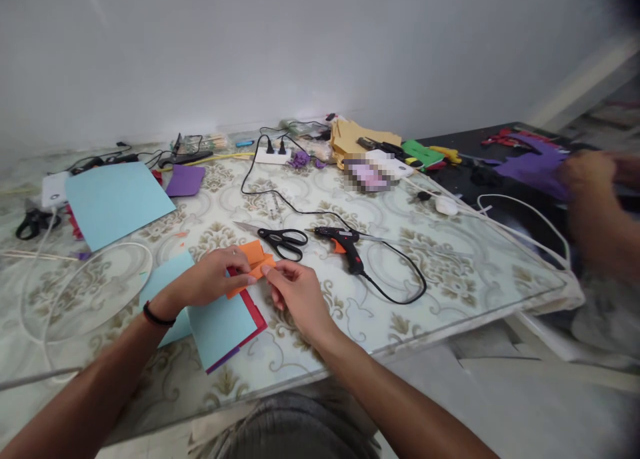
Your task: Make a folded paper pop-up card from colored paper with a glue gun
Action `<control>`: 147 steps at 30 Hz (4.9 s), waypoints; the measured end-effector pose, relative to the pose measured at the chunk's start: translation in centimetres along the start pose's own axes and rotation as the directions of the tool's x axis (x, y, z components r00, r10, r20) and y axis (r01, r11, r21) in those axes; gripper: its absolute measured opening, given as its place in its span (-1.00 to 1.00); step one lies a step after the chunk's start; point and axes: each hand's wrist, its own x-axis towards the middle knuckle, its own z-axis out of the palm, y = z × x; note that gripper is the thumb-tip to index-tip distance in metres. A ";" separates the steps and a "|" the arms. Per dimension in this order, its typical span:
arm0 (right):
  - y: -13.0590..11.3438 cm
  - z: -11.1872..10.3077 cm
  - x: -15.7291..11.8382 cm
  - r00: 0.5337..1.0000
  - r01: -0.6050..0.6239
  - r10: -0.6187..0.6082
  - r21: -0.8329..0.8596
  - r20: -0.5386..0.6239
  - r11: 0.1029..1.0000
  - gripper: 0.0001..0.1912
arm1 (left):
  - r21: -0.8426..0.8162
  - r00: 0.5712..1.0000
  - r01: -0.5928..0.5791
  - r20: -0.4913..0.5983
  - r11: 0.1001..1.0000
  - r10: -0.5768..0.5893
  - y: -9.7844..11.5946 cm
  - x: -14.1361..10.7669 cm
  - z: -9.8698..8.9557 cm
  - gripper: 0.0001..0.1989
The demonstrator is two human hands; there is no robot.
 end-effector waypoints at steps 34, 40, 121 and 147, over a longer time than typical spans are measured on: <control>0.0 0.1 0.0 0.994 -0.082 0.083 -0.020 0.074 0.996 -0.59 | 0.087 0.991 -0.134 0.039 0.987 0.131 -0.5 -1.1 -0.7 -0.73; 0.5 0.4 -0.1 0.981 -0.134 0.133 -0.009 0.142 0.991 -0.57 | 0.137 0.993 -0.045 0.116 0.990 0.029 -1.7 -2.7 -0.8 -0.52; -2.2 -11.9 0.1 0.767 -0.003 -0.593 -0.925 -0.246 0.380 -0.60 | 0.017 0.946 0.000 -0.323 1.000 0.006 0.7 -2.8 2.7 -0.71; -4.8 -14.7 2.2 0.939 -0.221 -0.222 -0.955 -0.263 0.198 -0.68 | -0.186 0.993 0.031 -0.105 0.982 -0.051 -1.2 -2.8 1.7 -0.63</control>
